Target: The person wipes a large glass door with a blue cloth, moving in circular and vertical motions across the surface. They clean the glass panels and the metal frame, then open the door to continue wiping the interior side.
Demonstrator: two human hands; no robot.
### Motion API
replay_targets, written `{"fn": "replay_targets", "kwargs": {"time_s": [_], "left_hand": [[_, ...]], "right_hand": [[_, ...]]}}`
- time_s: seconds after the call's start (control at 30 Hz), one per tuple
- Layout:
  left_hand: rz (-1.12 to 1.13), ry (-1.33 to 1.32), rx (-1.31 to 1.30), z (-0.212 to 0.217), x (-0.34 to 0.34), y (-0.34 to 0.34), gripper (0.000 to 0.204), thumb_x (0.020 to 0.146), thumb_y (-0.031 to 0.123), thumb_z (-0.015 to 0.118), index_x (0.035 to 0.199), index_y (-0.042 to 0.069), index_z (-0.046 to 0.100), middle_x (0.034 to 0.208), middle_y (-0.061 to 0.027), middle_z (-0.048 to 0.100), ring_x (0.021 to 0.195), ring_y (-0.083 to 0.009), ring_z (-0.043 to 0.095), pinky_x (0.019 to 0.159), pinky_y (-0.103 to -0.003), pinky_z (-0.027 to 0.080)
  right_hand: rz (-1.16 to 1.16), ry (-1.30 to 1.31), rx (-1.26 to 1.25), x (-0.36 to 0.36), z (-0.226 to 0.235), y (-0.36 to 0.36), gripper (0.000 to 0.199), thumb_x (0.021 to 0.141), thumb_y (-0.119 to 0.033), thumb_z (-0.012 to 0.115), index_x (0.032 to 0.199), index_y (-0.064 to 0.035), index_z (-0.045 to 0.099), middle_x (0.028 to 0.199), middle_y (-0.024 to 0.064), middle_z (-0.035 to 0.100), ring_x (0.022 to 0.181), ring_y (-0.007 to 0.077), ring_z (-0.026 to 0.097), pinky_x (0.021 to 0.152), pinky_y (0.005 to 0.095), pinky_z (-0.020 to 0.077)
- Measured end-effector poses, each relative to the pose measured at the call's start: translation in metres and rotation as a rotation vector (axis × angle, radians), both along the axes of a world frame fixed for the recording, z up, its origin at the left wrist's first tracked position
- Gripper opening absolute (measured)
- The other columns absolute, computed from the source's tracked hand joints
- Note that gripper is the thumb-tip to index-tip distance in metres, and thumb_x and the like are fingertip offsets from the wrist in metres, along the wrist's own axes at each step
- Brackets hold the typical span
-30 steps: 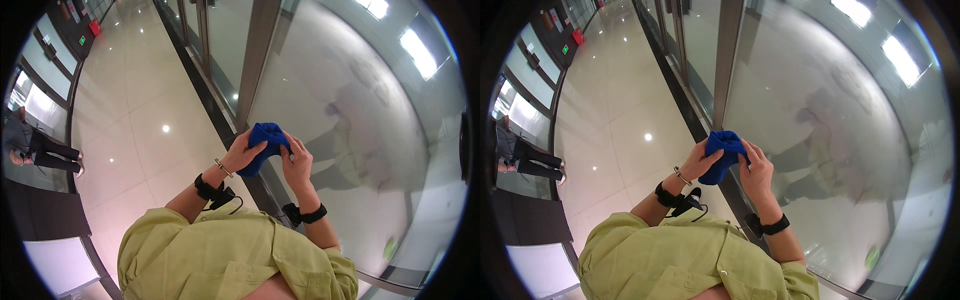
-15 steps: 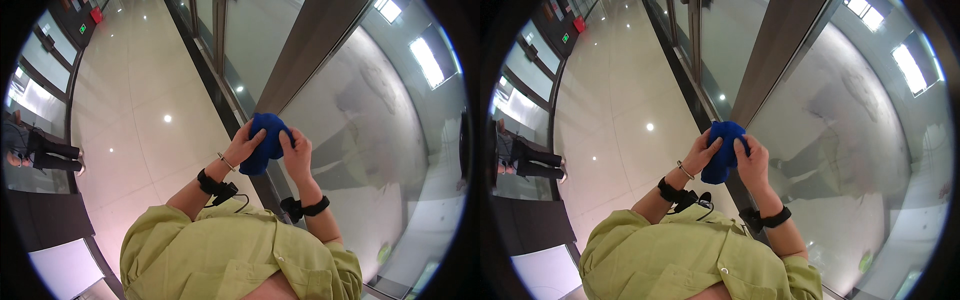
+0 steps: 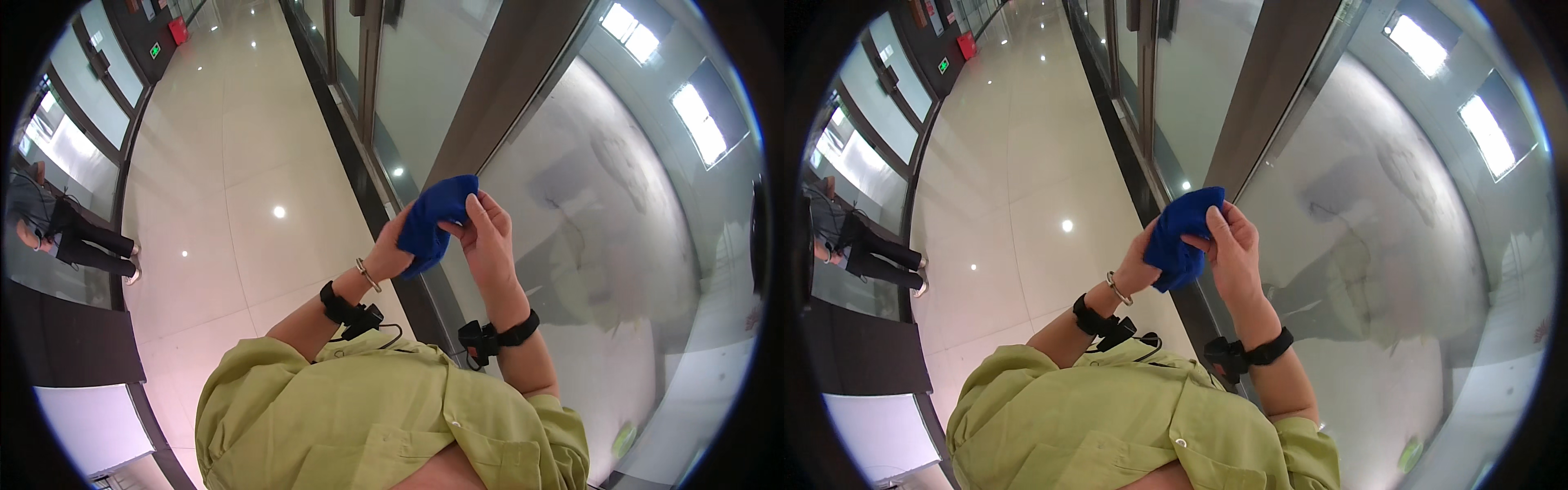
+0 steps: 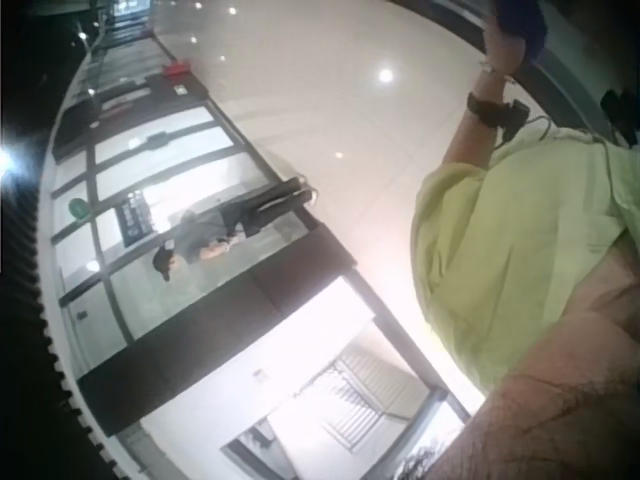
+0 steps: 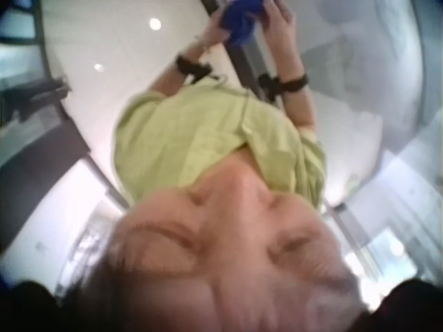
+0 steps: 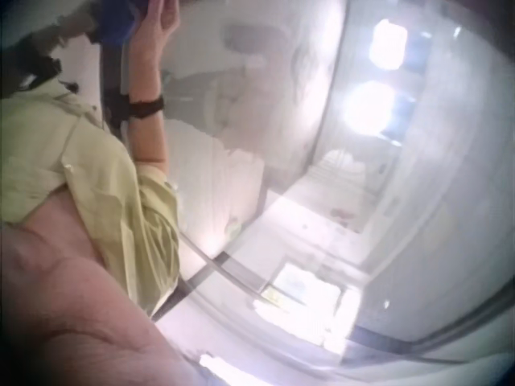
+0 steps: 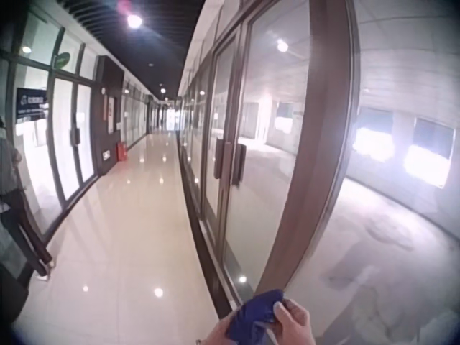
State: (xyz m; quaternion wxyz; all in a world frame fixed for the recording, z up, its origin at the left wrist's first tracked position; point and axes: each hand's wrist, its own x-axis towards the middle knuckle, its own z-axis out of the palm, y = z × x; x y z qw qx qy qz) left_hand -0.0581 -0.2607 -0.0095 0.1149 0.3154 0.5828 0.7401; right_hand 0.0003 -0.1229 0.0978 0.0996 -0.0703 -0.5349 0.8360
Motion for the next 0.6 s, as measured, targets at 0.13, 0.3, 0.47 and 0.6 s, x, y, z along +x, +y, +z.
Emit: {"fn": "replay_targets", "kwargs": {"time_s": [0.13, 0.3, 0.47, 0.6], "left_hand": [[-0.008, -0.49, 0.013, 0.01, -0.01, -0.007, 0.056, 0.089, 0.027, 0.065, 0.137, 0.004, 0.045, 0.126, -0.008, 0.059, 0.113, -0.0207, 0.058, 0.1, -0.034, 0.045], [-0.157, -0.41, 0.134, -0.066, -0.033, 0.005, 0.061, 0.099, 0.049, 0.042, 0.142, 0.006, 0.039, 0.135, -0.0082, 0.053, 0.12, -0.0212, 0.054, 0.103, -0.036, 0.044], [-0.416, -0.77, 0.294, 0.01, -0.01, 0.006, 0.065, 0.1, 0.052, 0.036, 0.144, 0.005, 0.036, 0.141, -0.0072, 0.048, 0.125, -0.0197, 0.051, 0.107, -0.035, 0.04], [-0.472, -0.685, 0.301, 0.021, -0.004, 0.01, 0.066, 0.1, 0.054, 0.033, 0.145, 0.006, 0.035, 0.143, -0.0064, 0.045, 0.128, -0.0194, 0.048, 0.108, -0.036, 0.039]], "right_hand": [[-0.127, 0.055, 0.472, 0.011, -0.013, 0.023, 0.038, 0.098, -0.021, 0.055, 0.127, 0.0034, 0.052, 0.114, 0.011, 0.061, 0.106, 0.0172, 0.06, 0.086, 0.0287, 0.0504], [-0.165, 0.024, 0.572, 0.015, -0.058, 0.05, 0.058, 0.096, -0.031, 0.06, 0.138, 0.0044, 0.041, 0.12, 0.012, 0.059, 0.11, 0.0151, 0.055, 0.094, 0.0292, 0.0449], [0.105, -0.12, 0.399, 0.018, -0.063, 0.05, 0.076, 0.09, -0.047, 0.063, 0.139, 0.0065, 0.038, 0.125, 0.0118, 0.054, 0.113, 0.0162, 0.052, 0.101, 0.0302, 0.0393], [0.048, -0.03, 0.47, 0.021, -0.072, 0.053, 0.068, 0.093, -0.039, 0.062, 0.143, -0.0002, 0.036, 0.128, 0.0094, 0.053, 0.115, 0.0173, 0.051, 0.098, 0.0318, 0.0418]]}}
